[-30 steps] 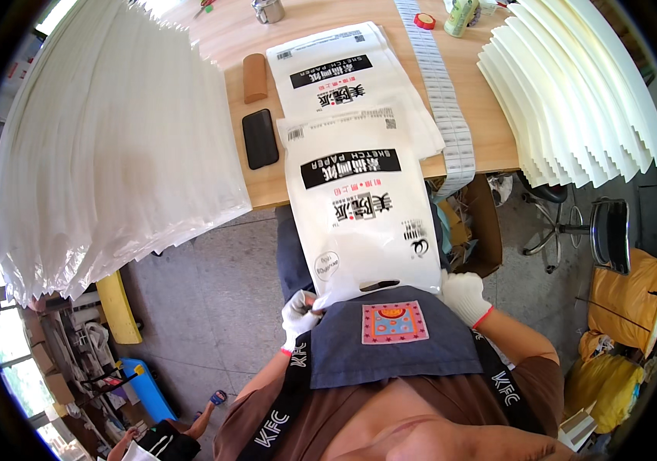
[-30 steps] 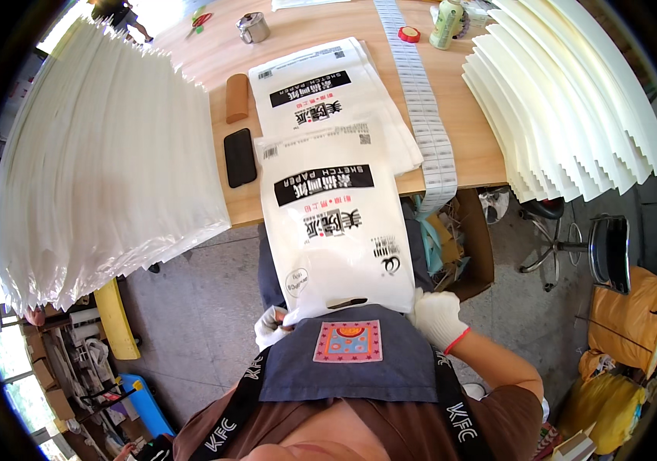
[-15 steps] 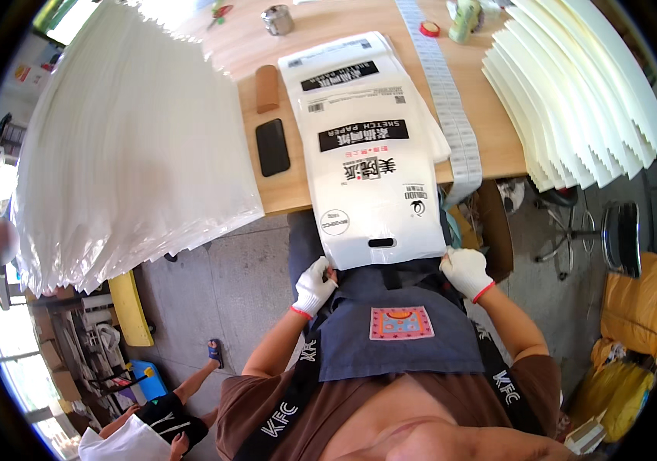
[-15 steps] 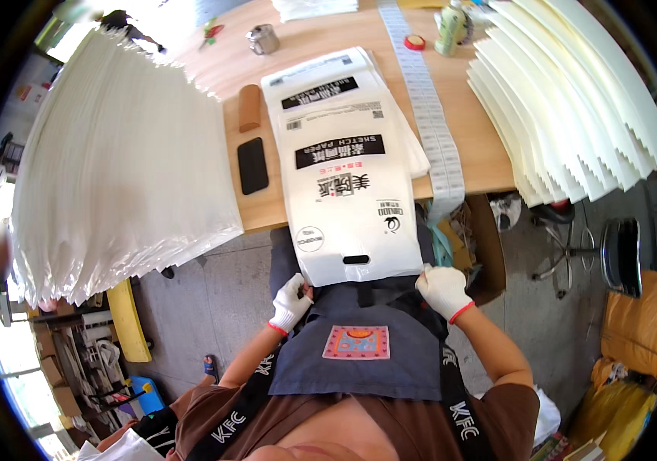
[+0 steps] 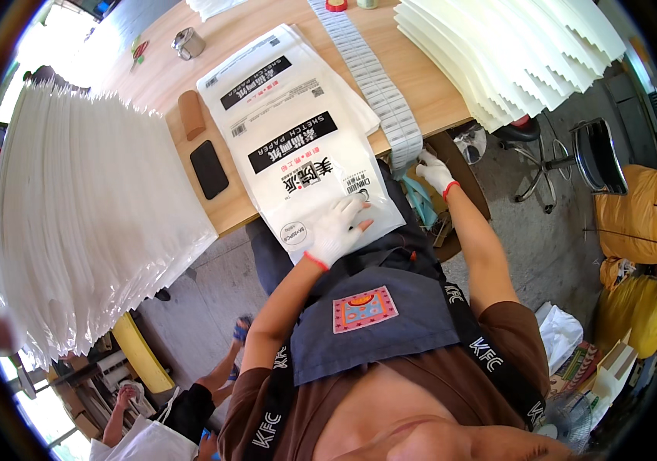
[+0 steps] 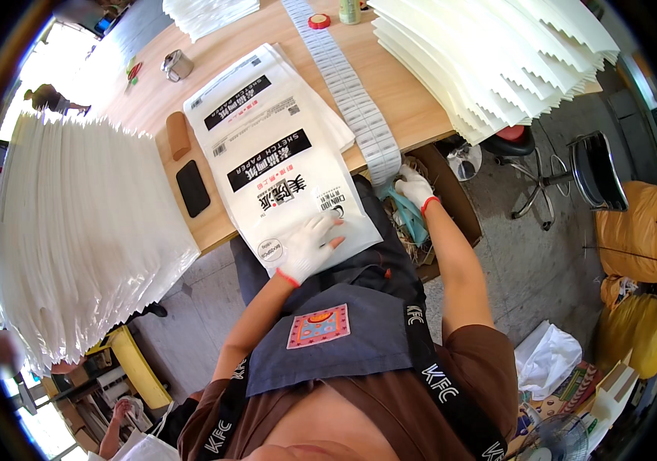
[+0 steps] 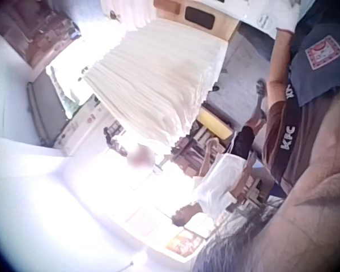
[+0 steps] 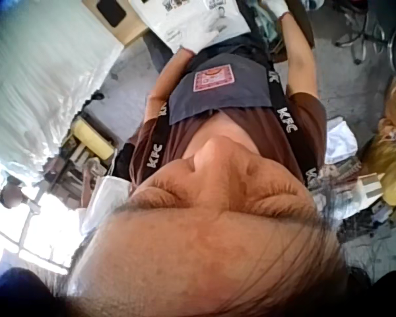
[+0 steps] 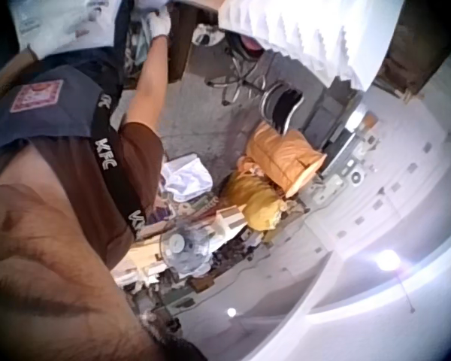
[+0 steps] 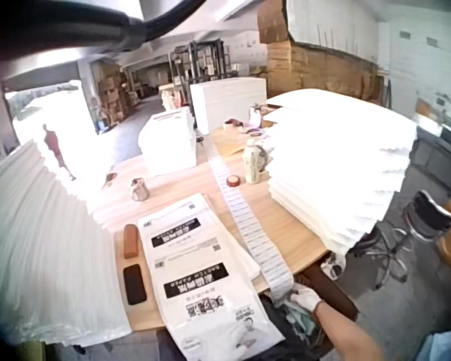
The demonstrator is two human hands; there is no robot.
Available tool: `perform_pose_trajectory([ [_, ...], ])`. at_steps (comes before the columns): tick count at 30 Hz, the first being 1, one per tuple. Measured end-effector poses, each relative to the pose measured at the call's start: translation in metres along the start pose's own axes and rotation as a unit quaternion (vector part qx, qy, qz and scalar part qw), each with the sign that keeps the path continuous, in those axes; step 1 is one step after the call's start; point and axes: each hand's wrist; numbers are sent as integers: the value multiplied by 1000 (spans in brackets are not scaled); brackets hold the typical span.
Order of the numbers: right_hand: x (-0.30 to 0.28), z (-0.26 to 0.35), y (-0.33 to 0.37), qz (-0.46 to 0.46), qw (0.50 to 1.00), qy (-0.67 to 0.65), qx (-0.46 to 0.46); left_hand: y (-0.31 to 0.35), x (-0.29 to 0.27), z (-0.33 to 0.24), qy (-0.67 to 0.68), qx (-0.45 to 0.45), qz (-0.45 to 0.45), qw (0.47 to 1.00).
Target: The person picks up a stack of white paper sheets and places them into a white plastic bag. They then seal the bag and place it on a pile of other sealed bags on the table. This process is repeated multiple times.
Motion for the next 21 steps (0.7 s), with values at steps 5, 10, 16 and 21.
perform_pose_trajectory([
  [5,-13,2,24,75,978,-175,-85,-37,29,-1,343,-375,136,850],
  [10,-48,58,99,-13,980,19,-196,-58,71,-5,637,-473,149,590],
  [16,-53,94,124,-200,853,254,-410,-74,84,-28,661,-488,111,559],
  [21,-52,106,120,-198,786,229,-538,-67,77,-18,642,-468,127,594],
])
Point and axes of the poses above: each hand's wrist, its own y-axis away from the middle knuckle, its own x-axis out of the palm, z = x × y, and after that the axes turned 3 degrees about -x, right-handed
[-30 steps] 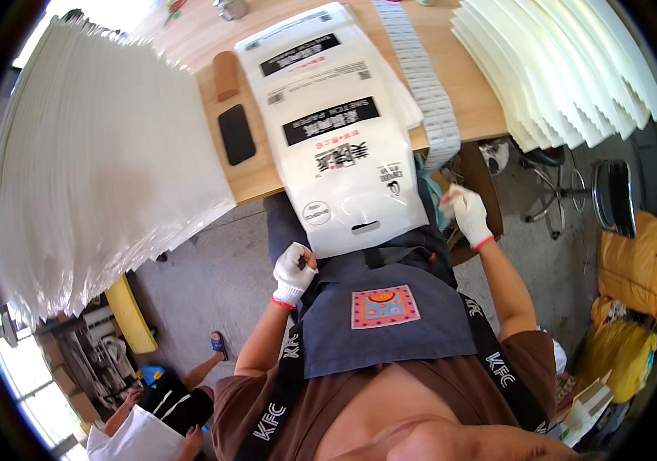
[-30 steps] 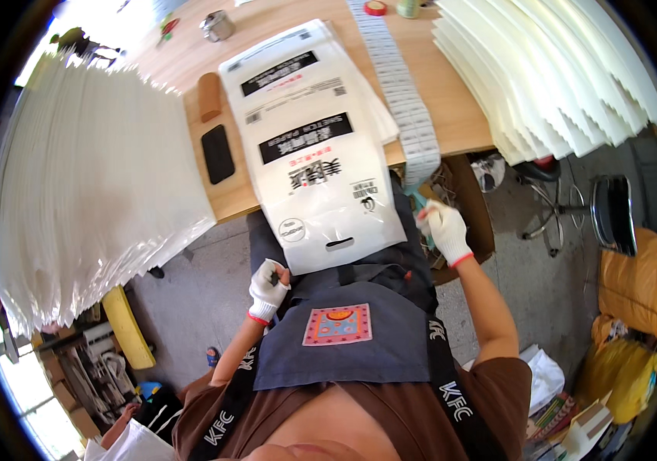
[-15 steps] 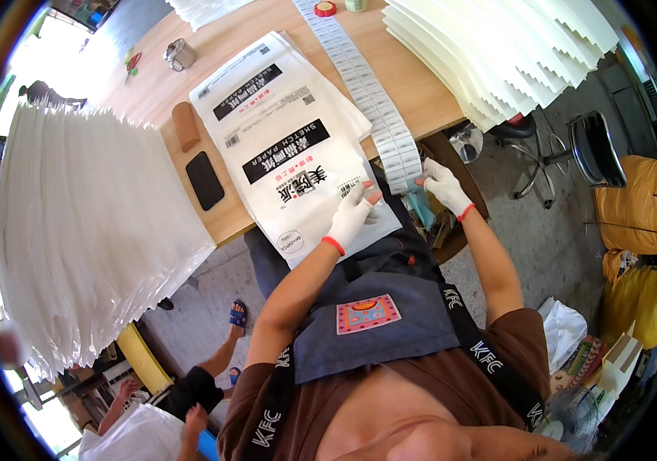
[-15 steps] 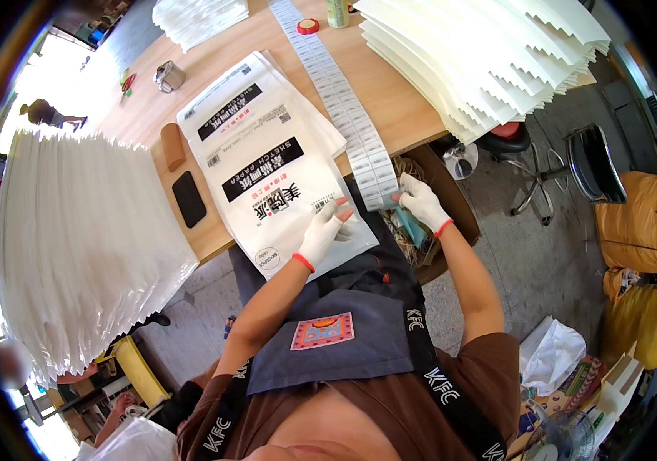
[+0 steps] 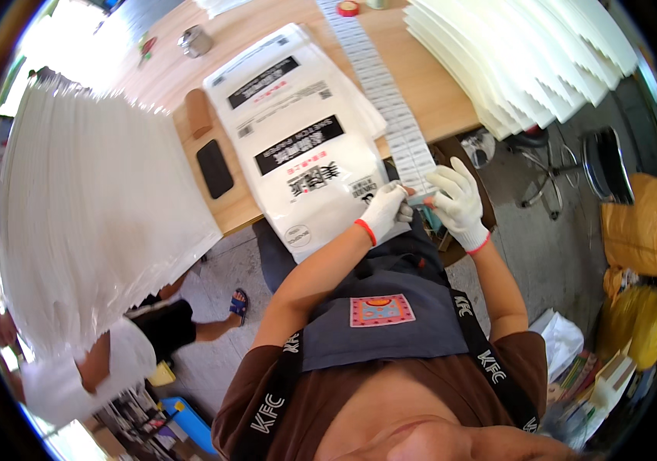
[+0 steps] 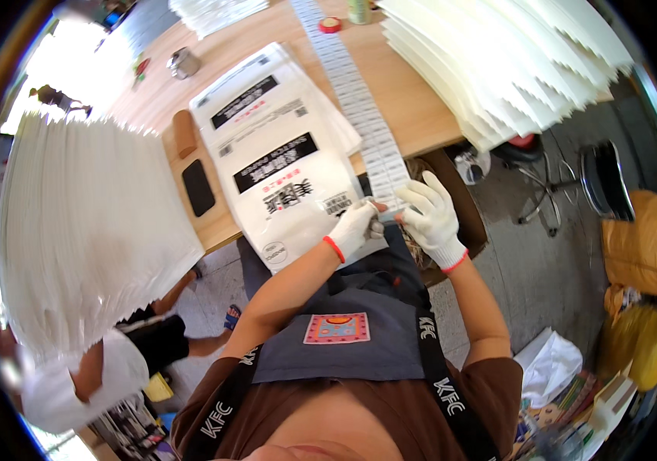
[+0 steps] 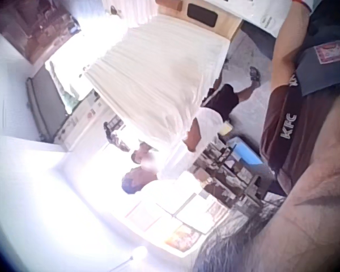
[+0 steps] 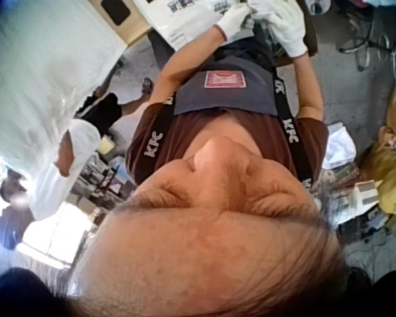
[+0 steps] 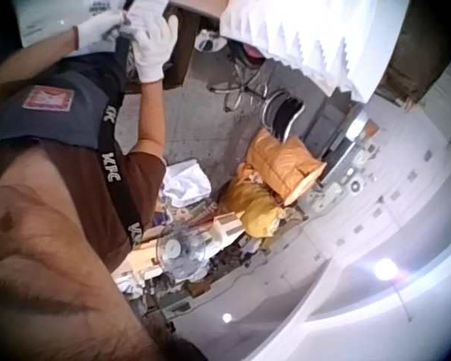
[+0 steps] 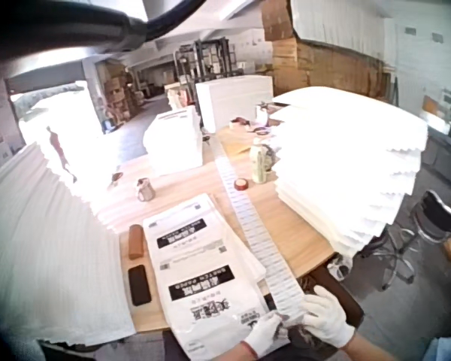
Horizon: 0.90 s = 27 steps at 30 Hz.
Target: The person picks up a stack of white paper sheets and places them into a white plastic bag. They then seal the bag and place it on a pile of other sealed bags on the table. This process is repeated multiple times.
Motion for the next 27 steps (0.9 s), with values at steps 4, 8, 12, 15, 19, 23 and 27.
perform_pose_trajectory([
  [4,0,9,-25,-16,995,-94,39,33,-8,-11,-235,60,-35,970],
  [8,13,9,-38,-16,920,-294,259,90,-62,1,-522,317,-209,764],
  [12,50,24,-88,69,781,-514,350,145,-127,24,-472,421,-485,604],
  [15,107,32,-130,144,770,-546,297,150,-162,52,-306,329,-505,737],
  [19,199,41,-199,209,757,-557,269,151,-190,86,-77,164,-262,948],
  [23,281,26,-244,277,815,-416,294,165,-180,69,-134,126,-272,945],
  [27,299,36,-277,350,855,-246,293,161,-191,77,-172,95,-291,936],
])
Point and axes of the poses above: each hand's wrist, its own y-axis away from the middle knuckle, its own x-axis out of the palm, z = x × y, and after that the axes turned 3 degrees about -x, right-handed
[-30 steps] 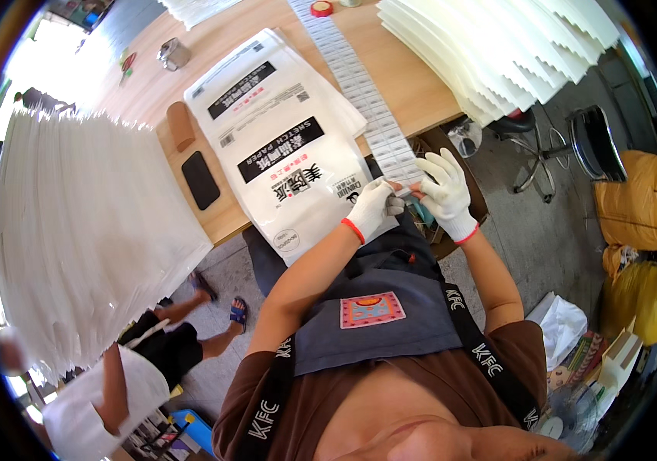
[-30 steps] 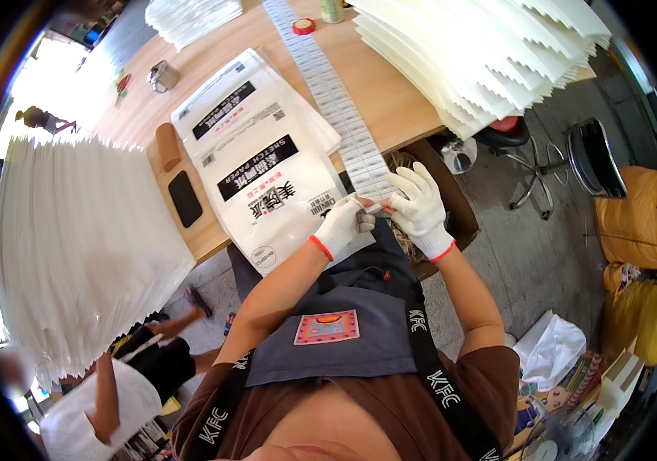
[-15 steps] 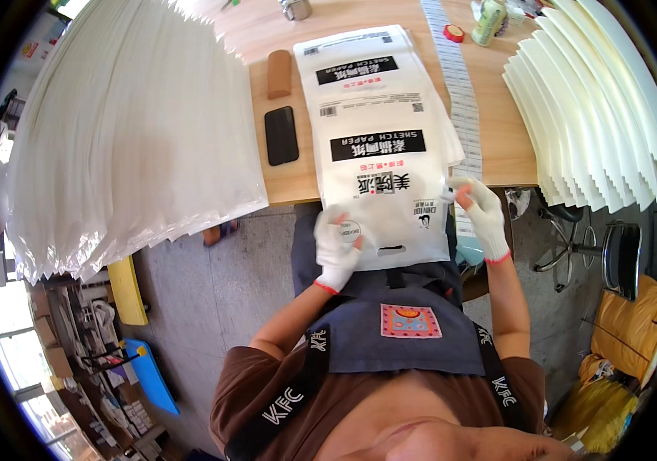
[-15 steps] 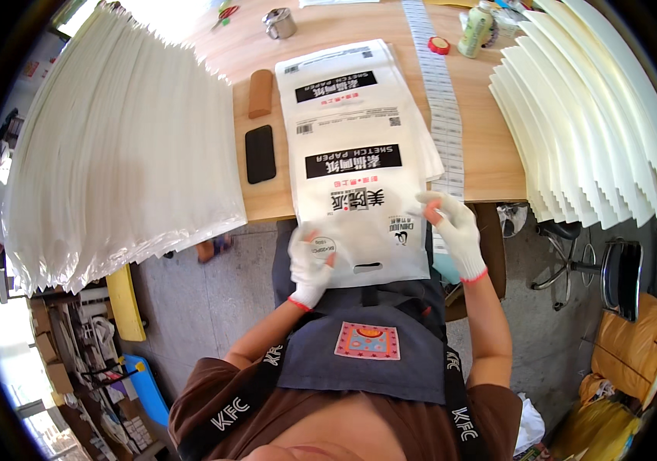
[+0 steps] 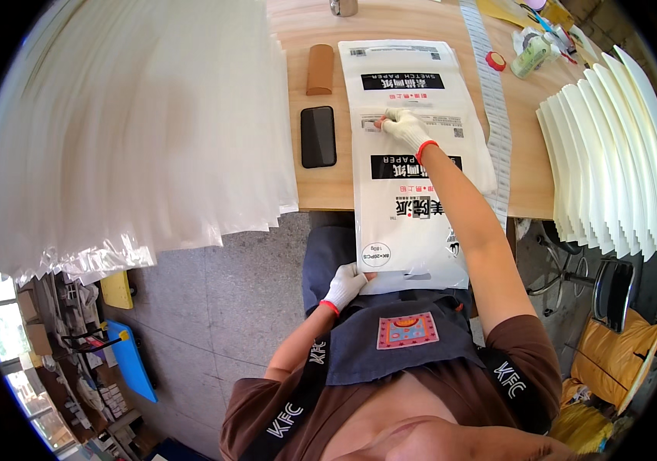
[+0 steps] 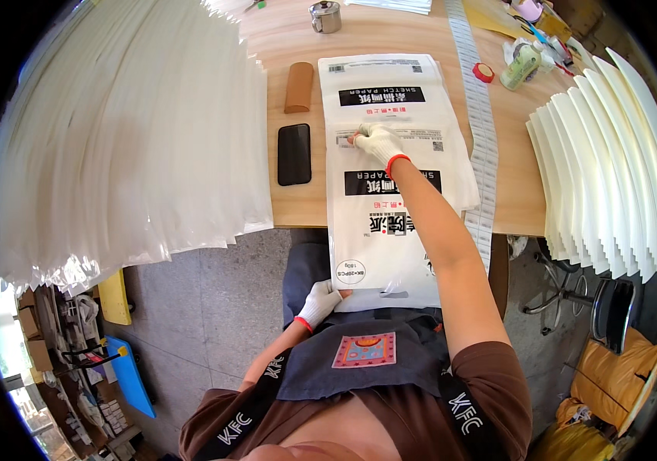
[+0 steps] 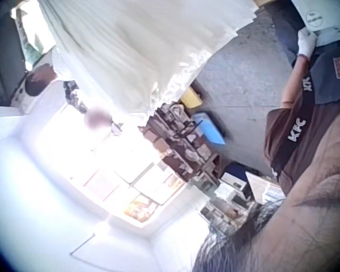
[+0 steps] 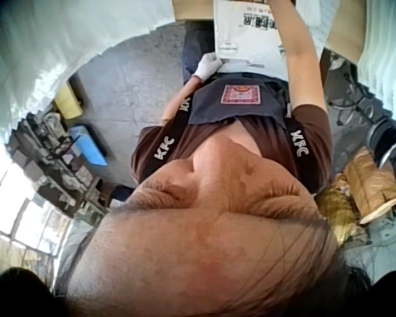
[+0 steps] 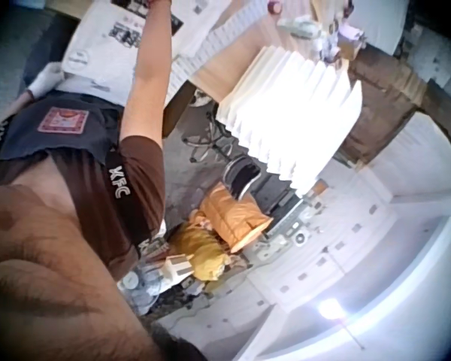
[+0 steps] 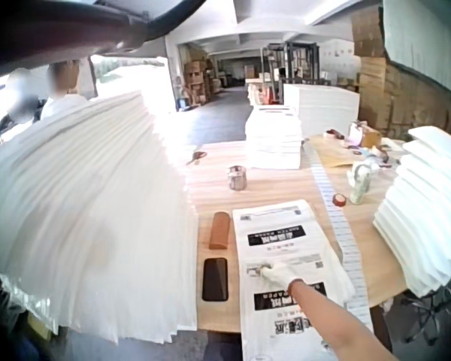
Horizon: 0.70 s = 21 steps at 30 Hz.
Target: The person picks up a stack of white paper sheets and places them into a white plastic bag. They then seal the bag and place it on a pile of other sealed bags on the table. This process is repeated multiple times.
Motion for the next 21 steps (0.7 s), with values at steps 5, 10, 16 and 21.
perform_pose_trajectory([
  [5,1,16,-4,-32,998,53,10,-2,-1,-4,-6,7,13,1000],
  [10,5,20,-3,-70,991,116,-19,2,-3,-14,-31,-7,19,999],
  [16,21,23,6,-208,954,187,-104,-1,-4,-1,-26,-6,10,1000],
  [21,1,-27,1,-171,961,-139,-167,17,-6,-21,1,28,21,999],
])
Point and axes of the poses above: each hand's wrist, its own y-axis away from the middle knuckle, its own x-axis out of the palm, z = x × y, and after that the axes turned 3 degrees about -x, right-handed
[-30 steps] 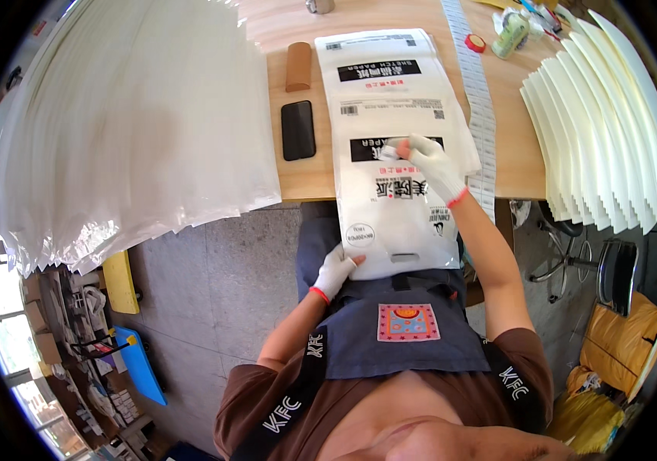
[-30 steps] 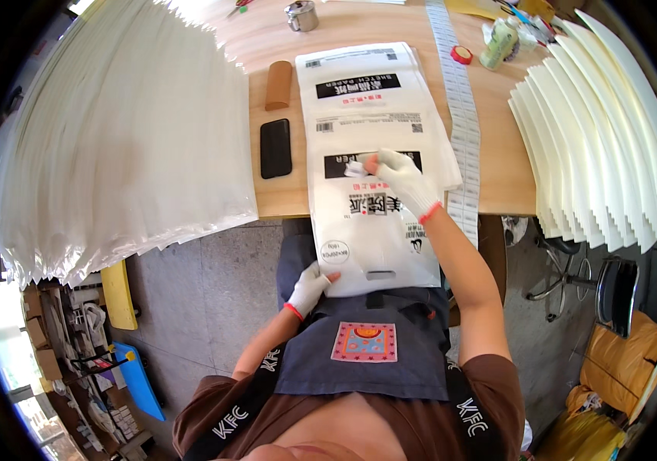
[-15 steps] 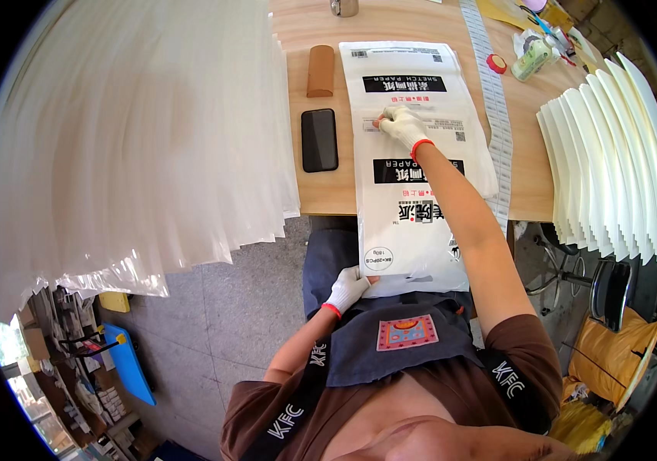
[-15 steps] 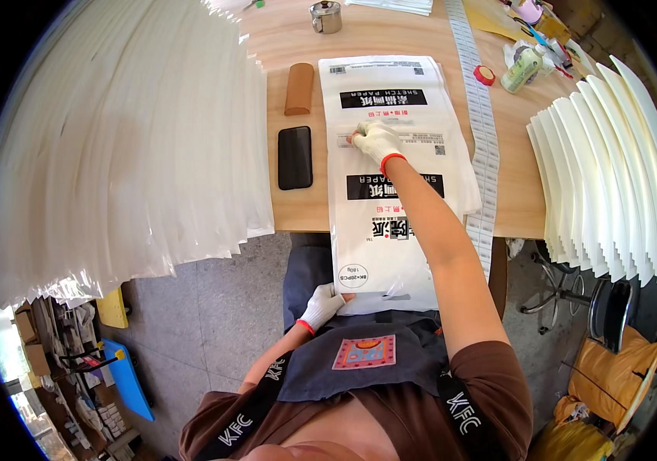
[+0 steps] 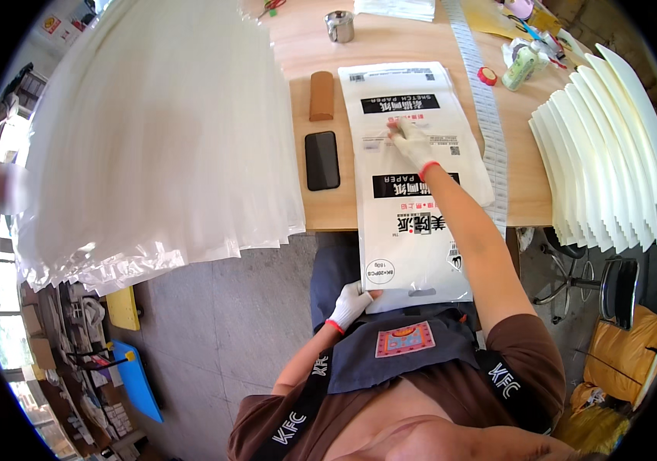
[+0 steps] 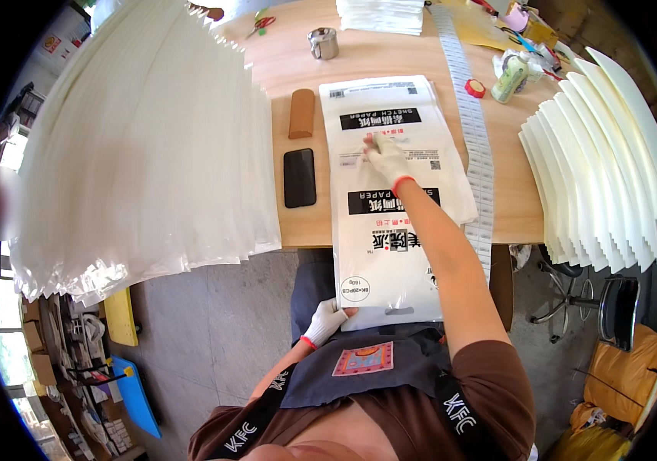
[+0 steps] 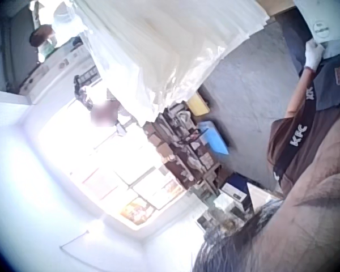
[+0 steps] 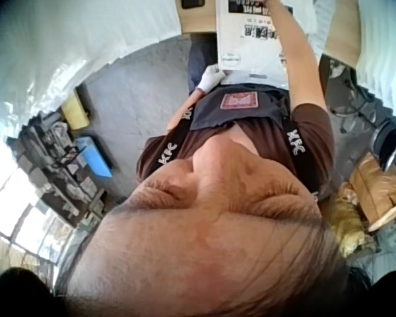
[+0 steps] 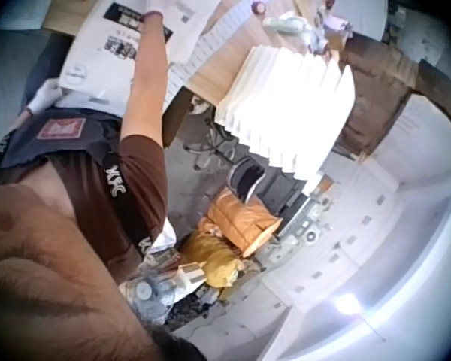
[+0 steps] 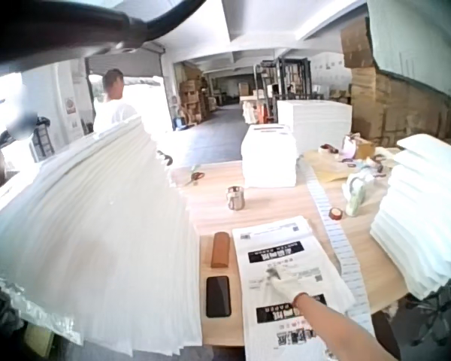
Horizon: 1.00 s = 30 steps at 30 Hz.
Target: The person picks up a stack of white paper sheets and places them into a white plastic bag. They then seal the bag and place it on a pile of other sealed bags on the table. This process is repeated multiple times.
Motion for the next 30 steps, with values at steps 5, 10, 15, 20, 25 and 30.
perform_pose_trajectory([
  [5,-87,13,132,109,975,194,23,23,-5,-18,104,58,-1,993],
  [10,-142,56,259,178,899,302,261,43,-27,-102,-22,193,-28,981],
  [15,-79,38,309,77,806,-495,314,81,-15,-220,-318,462,-107,821],
  [20,-74,97,239,166,803,-553,148,177,-26,-300,-453,622,-148,621],
  [25,-101,198,122,138,913,-383,-16,266,-73,-331,-458,704,-344,420],
  [30,-81,391,21,195,937,-221,-189,305,-204,-377,-68,684,-479,546],
])
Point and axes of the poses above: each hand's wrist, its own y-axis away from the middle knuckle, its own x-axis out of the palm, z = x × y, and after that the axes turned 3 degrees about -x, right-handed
